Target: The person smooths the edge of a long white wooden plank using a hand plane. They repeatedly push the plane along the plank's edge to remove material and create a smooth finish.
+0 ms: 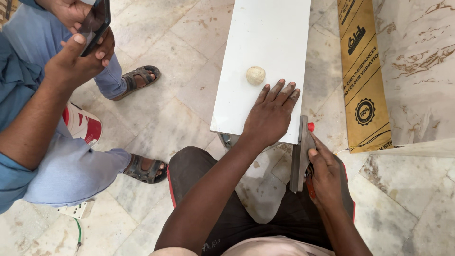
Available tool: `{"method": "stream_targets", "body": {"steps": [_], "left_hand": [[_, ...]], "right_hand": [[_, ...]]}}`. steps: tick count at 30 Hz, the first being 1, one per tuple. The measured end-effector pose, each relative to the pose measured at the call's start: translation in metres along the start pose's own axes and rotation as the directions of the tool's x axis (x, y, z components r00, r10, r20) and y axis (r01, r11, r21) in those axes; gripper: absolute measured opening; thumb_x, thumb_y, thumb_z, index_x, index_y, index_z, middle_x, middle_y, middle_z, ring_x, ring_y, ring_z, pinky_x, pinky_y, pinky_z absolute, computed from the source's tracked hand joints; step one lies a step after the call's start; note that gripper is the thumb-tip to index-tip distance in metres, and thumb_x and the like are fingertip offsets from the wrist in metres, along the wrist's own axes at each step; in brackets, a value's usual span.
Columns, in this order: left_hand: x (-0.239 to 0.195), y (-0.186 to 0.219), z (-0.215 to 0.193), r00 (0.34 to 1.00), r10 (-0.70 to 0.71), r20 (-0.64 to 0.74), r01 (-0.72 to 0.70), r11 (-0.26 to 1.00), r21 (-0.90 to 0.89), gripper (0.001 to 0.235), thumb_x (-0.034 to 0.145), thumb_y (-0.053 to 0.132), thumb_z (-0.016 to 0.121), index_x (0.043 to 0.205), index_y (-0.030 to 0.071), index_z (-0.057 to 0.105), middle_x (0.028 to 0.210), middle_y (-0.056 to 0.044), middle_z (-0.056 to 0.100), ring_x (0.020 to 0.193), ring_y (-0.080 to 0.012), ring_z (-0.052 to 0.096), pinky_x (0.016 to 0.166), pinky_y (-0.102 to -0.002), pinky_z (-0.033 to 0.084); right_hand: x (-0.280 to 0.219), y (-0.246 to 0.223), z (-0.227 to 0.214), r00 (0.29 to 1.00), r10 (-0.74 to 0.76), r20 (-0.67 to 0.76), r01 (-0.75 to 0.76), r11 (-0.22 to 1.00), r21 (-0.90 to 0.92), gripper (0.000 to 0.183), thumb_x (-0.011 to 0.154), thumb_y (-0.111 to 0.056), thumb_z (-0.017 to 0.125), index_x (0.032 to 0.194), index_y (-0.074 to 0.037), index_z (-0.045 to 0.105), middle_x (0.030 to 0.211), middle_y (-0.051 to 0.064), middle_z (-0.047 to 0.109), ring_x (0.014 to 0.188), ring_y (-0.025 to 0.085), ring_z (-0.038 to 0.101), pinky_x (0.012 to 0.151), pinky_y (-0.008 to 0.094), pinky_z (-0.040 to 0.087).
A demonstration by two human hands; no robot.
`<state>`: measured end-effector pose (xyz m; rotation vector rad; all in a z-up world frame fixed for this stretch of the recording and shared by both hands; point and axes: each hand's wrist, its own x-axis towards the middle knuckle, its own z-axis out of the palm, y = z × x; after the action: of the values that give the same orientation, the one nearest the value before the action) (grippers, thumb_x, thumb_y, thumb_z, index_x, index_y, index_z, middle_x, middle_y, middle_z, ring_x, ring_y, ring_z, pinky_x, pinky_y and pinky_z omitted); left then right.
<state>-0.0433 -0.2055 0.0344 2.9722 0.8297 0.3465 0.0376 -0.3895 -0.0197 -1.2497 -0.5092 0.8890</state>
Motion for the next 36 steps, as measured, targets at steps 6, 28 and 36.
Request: {"method": "stream_targets", "body": {"steps": [6, 28, 36], "left_hand": [[0.003, 0.000, -0.002, 1.000, 0.000, 0.001, 0.000, 1.000, 0.006, 0.051, 0.105, 0.020, 0.033, 0.155, 0.012, 0.040, 0.165, -0.004, 0.032, 0.155, -0.0232, 0.022, 0.128, -0.046, 0.015], [0.003, -0.001, 0.004, 1.000, 0.013, 0.019, -0.014, 0.999, 0.033, 0.053, 0.104, 0.021, 0.032, 0.155, 0.011, 0.035, 0.165, -0.004, 0.029, 0.154, -0.0234, 0.019, 0.126, -0.046, 0.013], [0.004, -0.001, 0.003, 0.999, -0.039, -0.003, 0.039, 0.996, -0.076, 0.052, 0.107, 0.023, 0.033, 0.154, 0.004, 0.037, 0.165, -0.011, 0.030, 0.156, -0.0258, 0.019, 0.129, -0.044, 0.015]], "right_hand": [[0.000, 0.006, -0.001, 1.000, -0.001, -0.025, 0.001, 1.000, 0.004, 0.049, 0.108, -0.014, 0.050, 0.155, 0.001, 0.056, 0.114, 0.011, 0.068, 0.089, 0.013, 0.058, 0.071, 0.028, 0.048], [0.025, -0.015, 0.011, 1.000, -0.011, -0.007, 0.011, 1.000, 0.025, 0.052, 0.101, -0.017, 0.048, 0.150, 0.000, 0.051, 0.129, 0.015, 0.066, 0.113, 0.018, 0.063, 0.095, 0.031, 0.051], [0.001, -0.008, 0.007, 0.999, -0.024, -0.042, 0.018, 0.993, -0.117, 0.053, 0.101, -0.017, 0.050, 0.151, 0.001, 0.054, 0.133, 0.018, 0.064, 0.116, 0.023, 0.058, 0.097, 0.034, 0.047]]}}
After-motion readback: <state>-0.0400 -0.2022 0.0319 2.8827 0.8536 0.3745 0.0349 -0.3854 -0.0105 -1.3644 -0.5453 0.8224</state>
